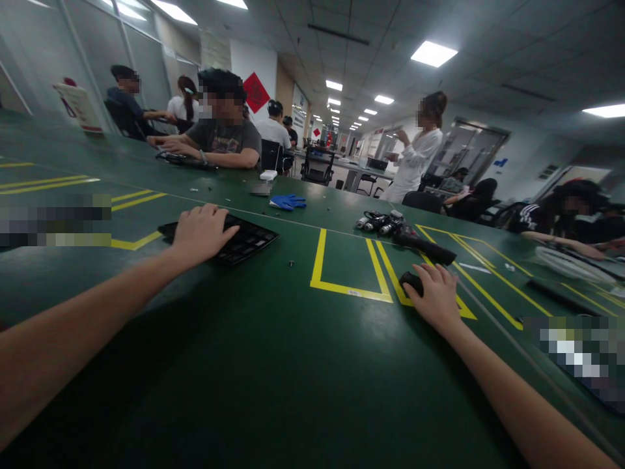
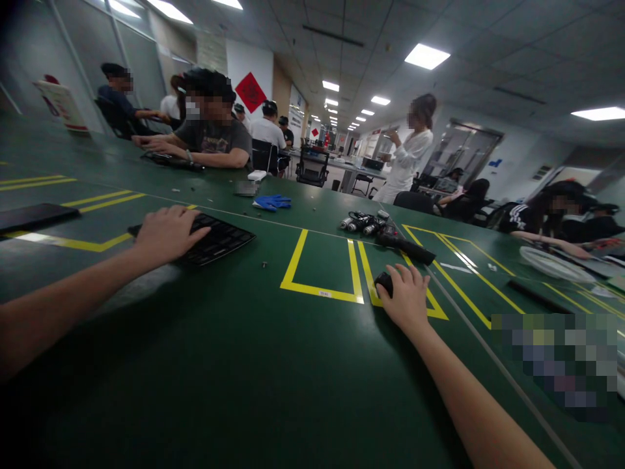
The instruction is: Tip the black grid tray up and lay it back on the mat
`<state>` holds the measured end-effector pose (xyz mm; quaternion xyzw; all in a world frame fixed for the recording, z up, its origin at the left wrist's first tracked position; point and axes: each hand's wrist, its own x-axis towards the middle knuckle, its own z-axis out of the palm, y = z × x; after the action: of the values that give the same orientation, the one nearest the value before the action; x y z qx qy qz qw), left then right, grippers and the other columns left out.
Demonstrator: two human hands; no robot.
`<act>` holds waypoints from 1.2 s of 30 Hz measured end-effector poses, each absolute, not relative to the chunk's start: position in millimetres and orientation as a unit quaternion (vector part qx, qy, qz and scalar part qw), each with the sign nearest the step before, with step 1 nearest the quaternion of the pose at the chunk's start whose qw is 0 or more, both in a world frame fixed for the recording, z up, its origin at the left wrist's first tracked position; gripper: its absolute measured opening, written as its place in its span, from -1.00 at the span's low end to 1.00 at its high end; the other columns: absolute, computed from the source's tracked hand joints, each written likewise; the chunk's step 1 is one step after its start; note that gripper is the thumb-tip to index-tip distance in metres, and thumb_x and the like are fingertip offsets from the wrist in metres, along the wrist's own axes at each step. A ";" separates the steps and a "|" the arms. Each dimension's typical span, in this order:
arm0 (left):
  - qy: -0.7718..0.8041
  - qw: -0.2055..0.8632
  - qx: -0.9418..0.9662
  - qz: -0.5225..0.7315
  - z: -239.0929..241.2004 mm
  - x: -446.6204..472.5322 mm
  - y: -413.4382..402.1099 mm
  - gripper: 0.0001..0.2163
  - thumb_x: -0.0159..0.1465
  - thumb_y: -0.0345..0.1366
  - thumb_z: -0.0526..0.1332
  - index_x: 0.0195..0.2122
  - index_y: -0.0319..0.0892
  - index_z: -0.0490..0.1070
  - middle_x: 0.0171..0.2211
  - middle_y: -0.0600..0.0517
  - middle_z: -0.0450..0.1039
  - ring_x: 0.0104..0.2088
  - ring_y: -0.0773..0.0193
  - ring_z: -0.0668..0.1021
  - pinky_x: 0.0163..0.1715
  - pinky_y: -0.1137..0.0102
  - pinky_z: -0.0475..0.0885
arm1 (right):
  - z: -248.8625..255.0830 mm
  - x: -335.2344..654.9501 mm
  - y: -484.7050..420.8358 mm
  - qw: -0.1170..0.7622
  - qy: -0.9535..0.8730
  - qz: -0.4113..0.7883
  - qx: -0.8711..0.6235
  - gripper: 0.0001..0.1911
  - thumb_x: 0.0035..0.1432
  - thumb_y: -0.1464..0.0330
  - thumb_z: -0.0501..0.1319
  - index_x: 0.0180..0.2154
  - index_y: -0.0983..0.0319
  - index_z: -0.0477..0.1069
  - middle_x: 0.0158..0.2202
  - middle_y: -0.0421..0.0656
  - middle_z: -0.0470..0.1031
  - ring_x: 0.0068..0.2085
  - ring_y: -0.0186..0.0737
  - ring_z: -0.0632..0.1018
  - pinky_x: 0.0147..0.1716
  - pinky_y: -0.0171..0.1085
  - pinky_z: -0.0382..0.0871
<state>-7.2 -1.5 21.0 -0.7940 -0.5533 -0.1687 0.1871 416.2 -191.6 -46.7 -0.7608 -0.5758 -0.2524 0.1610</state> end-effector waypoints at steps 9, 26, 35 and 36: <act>-0.172 -0.057 -0.973 -0.141 -13.4 86.4 -152.1 -0.58 0.24 -0.10 0.04 0.09 -0.16 0.24 0.11 -0.11 0.25 0.10 0.07 0.30 0.08 0.17 0.17 | -28.6 288.5 -234.8 0.148 -0.792 -0.042 -0.590 -0.60 0.17 0.29 0.02 0.06 0.20 0.20 0.09 -0.05 0.24 0.11 -0.07 0.23 0.13 0.05 0.15; -0.287 0.075 -0.947 -0.126 -9.1 83.1 -97.3 -0.70 0.28 -0.23 0.00 -0.04 -0.23 0.32 -0.06 -0.16 0.32 -0.16 0.10 0.43 -0.23 0.26 0.37 | -35.4 422.7 -202.9 0.084 -0.574 -0.278 -0.765 -0.54 0.17 0.20 -0.04 0.02 0.33 0.26 0.09 0.07 0.25 0.13 0.19 0.20 0.08 0.23 -0.01; -0.374 0.048 -0.922 -0.089 -17.0 81.3 -43.7 -0.79 0.28 -0.34 -0.04 -0.26 -0.28 0.35 -0.31 -0.15 0.39 -0.32 0.13 0.48 -0.37 0.31 0.36 | -47.6 441.1 -197.4 0.084 -0.562 -0.124 -0.813 -0.48 0.17 0.13 -0.08 0.01 0.34 0.25 -0.04 0.10 0.33 -0.07 0.07 0.40 -0.08 -0.07 0.29; -0.373 0.032 -0.922 -0.098 -15.8 80.0 -43.2 -0.81 0.26 -0.34 -0.02 -0.28 -0.28 0.35 -0.32 -0.14 0.40 -0.31 0.13 0.48 -0.35 0.31 0.36 | -47.3 441.1 -197.3 0.085 -0.562 -0.121 -0.813 -0.49 0.17 0.13 -0.08 0.01 0.34 0.25 -0.03 0.09 0.33 -0.07 0.07 0.40 -0.09 -0.07 0.30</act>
<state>80.0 -43.2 -15.8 -0.9220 -0.3731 -0.0985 0.0315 441.1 -197.3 -47.3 -0.8135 -0.5625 -0.1211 0.0852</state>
